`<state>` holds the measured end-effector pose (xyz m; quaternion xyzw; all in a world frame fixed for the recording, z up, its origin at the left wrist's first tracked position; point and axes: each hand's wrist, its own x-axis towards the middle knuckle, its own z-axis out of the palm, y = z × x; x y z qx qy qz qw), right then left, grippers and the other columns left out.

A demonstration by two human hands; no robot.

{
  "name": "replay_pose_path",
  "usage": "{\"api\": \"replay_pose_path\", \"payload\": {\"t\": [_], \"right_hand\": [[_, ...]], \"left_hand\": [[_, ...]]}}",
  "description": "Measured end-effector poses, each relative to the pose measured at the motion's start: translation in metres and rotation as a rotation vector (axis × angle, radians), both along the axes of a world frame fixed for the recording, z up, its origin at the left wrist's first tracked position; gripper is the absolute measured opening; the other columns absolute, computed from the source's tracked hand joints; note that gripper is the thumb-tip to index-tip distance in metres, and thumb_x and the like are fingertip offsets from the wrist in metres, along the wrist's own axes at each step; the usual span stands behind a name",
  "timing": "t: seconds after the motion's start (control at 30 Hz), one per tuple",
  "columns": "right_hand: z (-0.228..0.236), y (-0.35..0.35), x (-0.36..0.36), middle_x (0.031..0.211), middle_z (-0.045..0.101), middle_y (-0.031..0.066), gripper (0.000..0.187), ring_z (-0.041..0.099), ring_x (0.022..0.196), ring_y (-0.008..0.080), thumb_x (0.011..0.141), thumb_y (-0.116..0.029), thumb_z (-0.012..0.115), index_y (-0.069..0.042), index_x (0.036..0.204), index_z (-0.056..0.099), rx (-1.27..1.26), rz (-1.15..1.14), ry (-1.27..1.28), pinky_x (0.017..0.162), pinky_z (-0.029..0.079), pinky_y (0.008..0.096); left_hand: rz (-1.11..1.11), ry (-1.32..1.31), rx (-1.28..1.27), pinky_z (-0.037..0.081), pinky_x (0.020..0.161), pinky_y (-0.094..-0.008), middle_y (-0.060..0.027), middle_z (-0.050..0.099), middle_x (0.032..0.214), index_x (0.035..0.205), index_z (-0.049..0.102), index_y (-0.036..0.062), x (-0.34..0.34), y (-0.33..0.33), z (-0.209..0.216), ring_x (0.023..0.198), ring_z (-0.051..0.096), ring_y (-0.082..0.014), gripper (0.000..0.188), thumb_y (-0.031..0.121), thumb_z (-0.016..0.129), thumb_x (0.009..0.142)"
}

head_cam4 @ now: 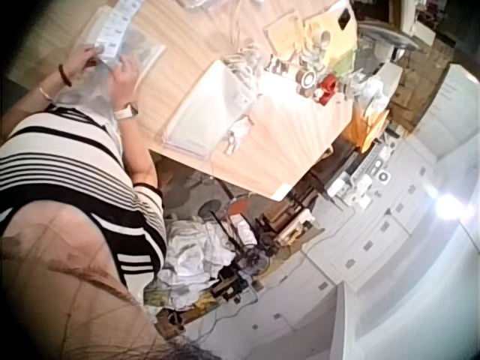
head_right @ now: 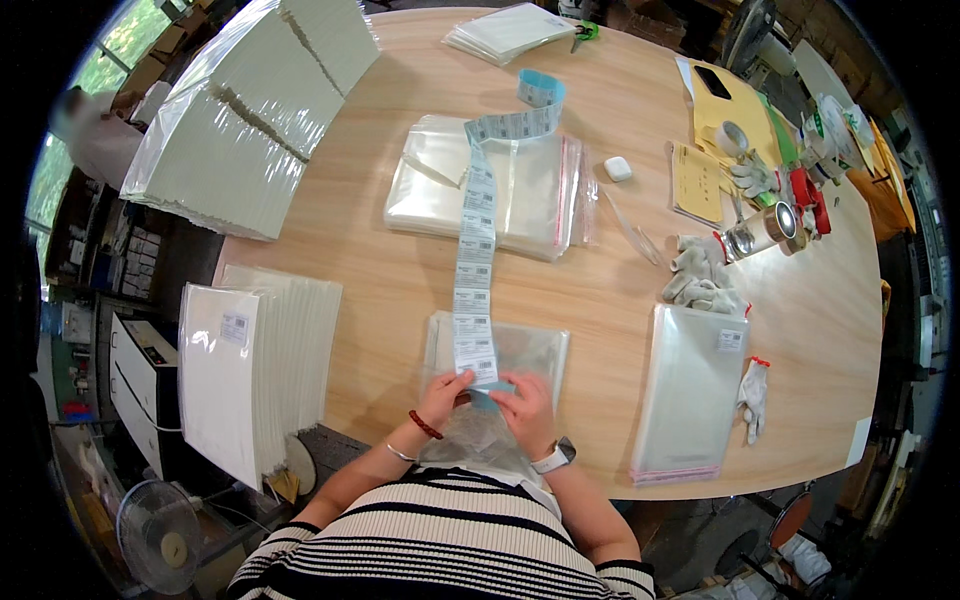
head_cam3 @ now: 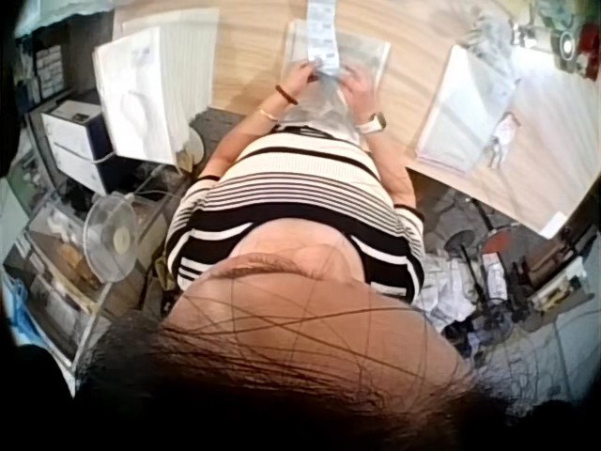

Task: The person places a white rectangular item into a clear plastic bag, seals it, and then applies a printed label to the outside of the bag. The person then places the labeled bag into a larger clear plastic bag.

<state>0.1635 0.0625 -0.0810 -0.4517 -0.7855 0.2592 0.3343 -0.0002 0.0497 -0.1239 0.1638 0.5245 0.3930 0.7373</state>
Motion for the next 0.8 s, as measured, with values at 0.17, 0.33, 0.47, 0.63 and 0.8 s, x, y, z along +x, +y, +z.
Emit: {"api": "replay_pose_path", "payload": {"t": [0.17,0.33,0.47,0.63,0.8], "right_hand": [[0.006,-0.011,0.018,0.087,0.055,0.0068,0.011,0.052,0.077,0.0219,0.065,0.0,0.058,-0.005,0.075,0.059,0.053,0.238,0.202,0.068,0.041,0.0318],[-0.022,0.032,0.041,0.07,0.056,0.0089,0.006,0.052,0.06,0.0152,0.07,-0.002,0.057,-0.001,0.075,0.058,-0.397,-0.391,0.271,0.054,0.041,0.025],[-0.038,0.049,0.043,0.066,0.056,0.009,0.006,0.051,0.053,0.0139,0.071,-0.005,0.058,0.001,0.074,0.059,-0.406,-0.399,0.269,0.05,0.041,0.025],[-0.045,0.053,0.039,0.071,0.055,0.0077,0.018,0.052,0.059,0.0196,0.066,-0.007,0.061,-0.002,0.083,0.058,-0.297,-0.323,0.014,0.055,0.042,0.0296],[-0.021,0.071,0.027,0.073,0.05,0.0076,0.021,0.049,0.064,0.0232,0.063,-0.011,0.064,-0.003,0.08,0.055,0.053,-0.418,-0.246,0.059,0.042,0.0318]], "left_hand": [[0.201,-0.177,-0.08,0.045,0.067,-0.0249,-0.0047,0.057,0.09,0.096,0.053,0.0013,-0.005,-0.001,-0.015,0.08,0.055,-0.012,0.026,0.023,0.05,0.082],[0.217,-0.133,-0.068,0.045,0.064,-0.0245,-0.005,0.058,0.086,0.094,0.054,0.0012,-0.003,-0.001,-0.013,0.075,0.056,-0.0117,0.028,0.025,0.052,0.081],[0.193,-0.103,-0.063,0.045,0.064,-0.0244,-0.0044,0.057,0.087,0.094,0.054,0.0012,-0.004,-0.003,-0.014,0.075,0.056,-0.0115,0.028,0.025,0.052,0.081],[0.176,-0.093,-0.043,0.045,0.064,-0.0231,-0.0034,0.057,0.087,0.095,0.054,0.001,-0.003,-0.004,-0.015,0.077,0.055,-0.0102,0.027,0.023,0.052,0.081],[0.16,-0.061,-0.025,0.042,0.056,-0.0197,-0.0013,0.057,0.083,0.093,0.055,0.0022,-0.005,-0.008,-0.019,0.069,0.053,-0.0072,0.026,0.024,0.052,0.08]]}}
